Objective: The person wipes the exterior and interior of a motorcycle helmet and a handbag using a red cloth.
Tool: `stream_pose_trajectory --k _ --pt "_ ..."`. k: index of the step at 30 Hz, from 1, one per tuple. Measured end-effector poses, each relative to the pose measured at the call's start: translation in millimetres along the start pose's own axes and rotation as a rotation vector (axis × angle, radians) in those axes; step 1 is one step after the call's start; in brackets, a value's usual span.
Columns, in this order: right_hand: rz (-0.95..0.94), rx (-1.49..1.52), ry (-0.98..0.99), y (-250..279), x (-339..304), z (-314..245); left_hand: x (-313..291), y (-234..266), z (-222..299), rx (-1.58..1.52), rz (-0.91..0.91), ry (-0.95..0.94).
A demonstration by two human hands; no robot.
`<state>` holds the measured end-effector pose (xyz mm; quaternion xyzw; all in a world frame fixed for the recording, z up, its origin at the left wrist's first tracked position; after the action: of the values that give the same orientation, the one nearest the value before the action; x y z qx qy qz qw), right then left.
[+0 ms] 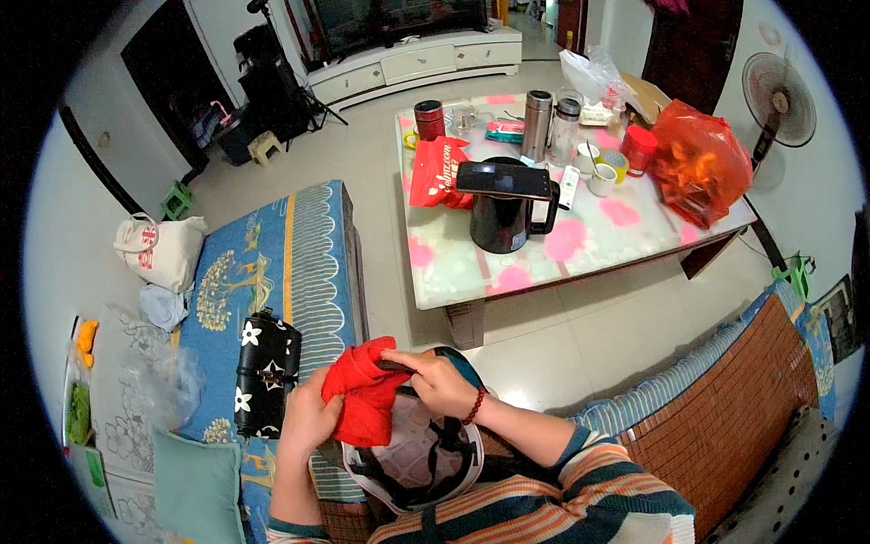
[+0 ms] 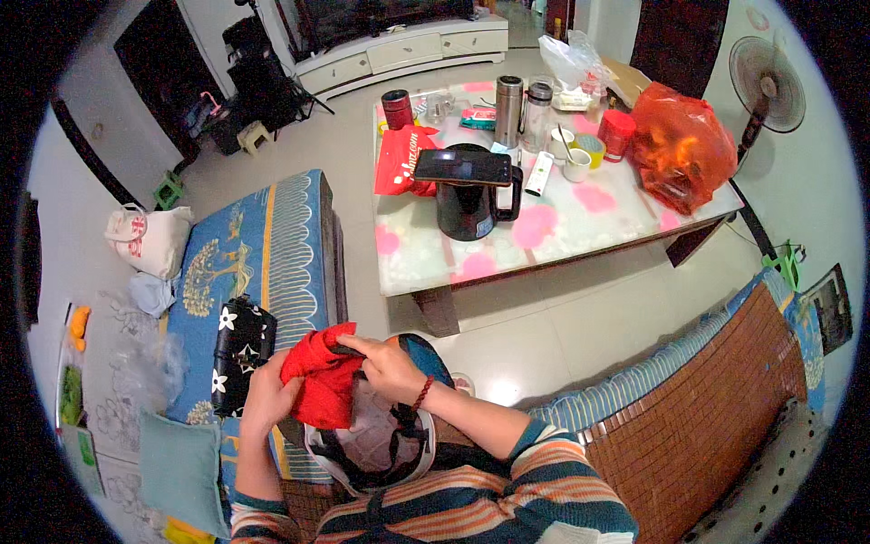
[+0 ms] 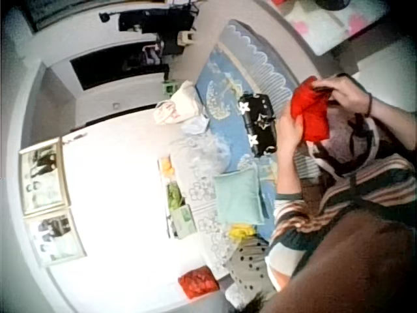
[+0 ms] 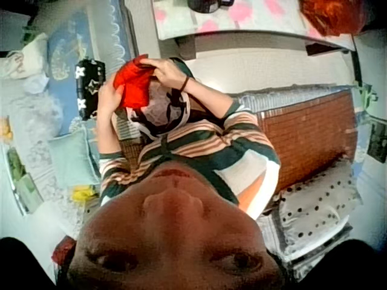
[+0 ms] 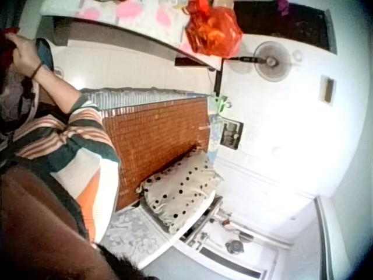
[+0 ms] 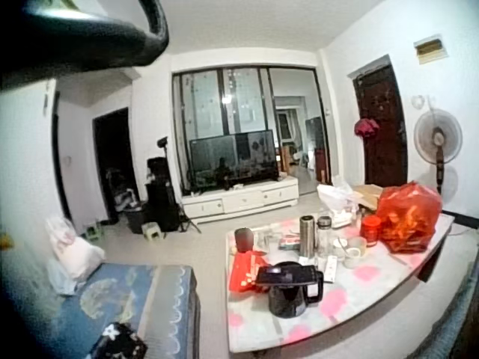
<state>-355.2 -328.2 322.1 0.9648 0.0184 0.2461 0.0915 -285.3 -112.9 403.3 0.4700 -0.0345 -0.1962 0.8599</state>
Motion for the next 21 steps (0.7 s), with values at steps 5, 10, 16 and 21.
stream_pose_trajectory --k 5,10,16,21 --pt "0.028 -0.062 0.025 -4.1 -6.5 -5.9 -31.0 -13.8 -26.9 -0.252 0.194 0.003" --pt "0.089 -0.094 0.039 -0.8 -5.1 -6.7 -67.1 -58.9 -64.3 -0.501 0.484 0.122" --pt "0.116 -0.172 0.008 -1.5 -12.4 5.0 -98.5 -114.9 -80.1 -0.915 0.478 0.286" --pt "0.174 -0.136 0.076 -1.9 -9.9 4.2 -90.4 -103.6 -95.8 -1.304 0.177 0.257"
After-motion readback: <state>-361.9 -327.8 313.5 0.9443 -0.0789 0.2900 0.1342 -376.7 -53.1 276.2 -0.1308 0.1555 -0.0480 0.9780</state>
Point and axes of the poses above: each hand's wrist, its own x-axis towards the middle knuckle, its own y-axis out of the back of the hand, z = x × y, the point moved 1 cm from there along x, towards the middle knuckle, and after that the axes turned 13 degrees about y, right-handed, at the moved point
